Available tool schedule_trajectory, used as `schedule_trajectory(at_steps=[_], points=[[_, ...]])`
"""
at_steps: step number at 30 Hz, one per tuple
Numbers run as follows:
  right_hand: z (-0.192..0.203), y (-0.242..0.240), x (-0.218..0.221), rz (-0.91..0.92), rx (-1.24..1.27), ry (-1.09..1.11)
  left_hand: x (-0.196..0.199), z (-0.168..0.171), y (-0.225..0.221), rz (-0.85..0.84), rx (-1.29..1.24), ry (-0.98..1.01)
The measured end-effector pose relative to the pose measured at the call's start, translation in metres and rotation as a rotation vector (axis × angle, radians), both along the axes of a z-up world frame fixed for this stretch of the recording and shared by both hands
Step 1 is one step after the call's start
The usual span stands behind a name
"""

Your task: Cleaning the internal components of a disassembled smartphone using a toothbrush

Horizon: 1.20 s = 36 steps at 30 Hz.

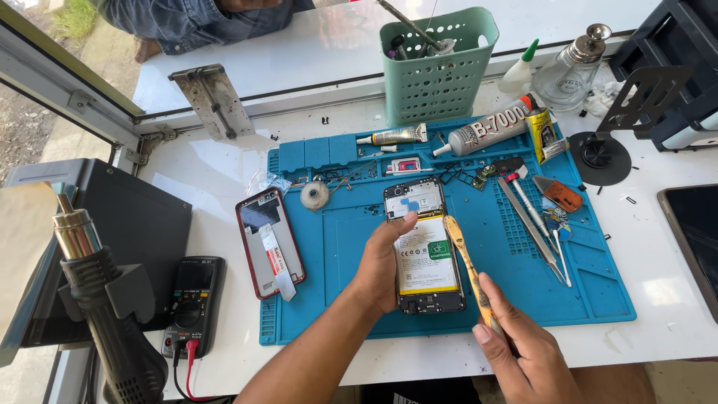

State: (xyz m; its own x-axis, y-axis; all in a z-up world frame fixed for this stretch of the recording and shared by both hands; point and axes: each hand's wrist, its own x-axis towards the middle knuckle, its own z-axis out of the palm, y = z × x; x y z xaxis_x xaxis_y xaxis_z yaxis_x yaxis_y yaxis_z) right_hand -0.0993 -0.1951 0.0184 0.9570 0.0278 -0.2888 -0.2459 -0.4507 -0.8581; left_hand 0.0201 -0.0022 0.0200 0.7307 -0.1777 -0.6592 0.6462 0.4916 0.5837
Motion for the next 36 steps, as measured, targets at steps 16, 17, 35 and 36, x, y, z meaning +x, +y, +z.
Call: schedule_trajectory(at_steps=[16,17,35,36], points=[[0.000,-0.002,-0.008,-0.078,0.082,0.118,-0.001,-0.003,-0.001,0.014,-0.424,-0.142],[-0.001,-0.002,-0.008,-0.092,0.160,0.137,-0.001,-0.003,0.000,0.020,-0.436,-0.147],[0.001,0.020,-0.013,-0.206,0.433,0.355,0.001,-0.013,-0.001,-0.023,-0.456,-0.212],[0.001,0.022,-0.013,-0.206,0.432,0.356,0.001,-0.014,-0.001,-0.023,-0.457,-0.211]])
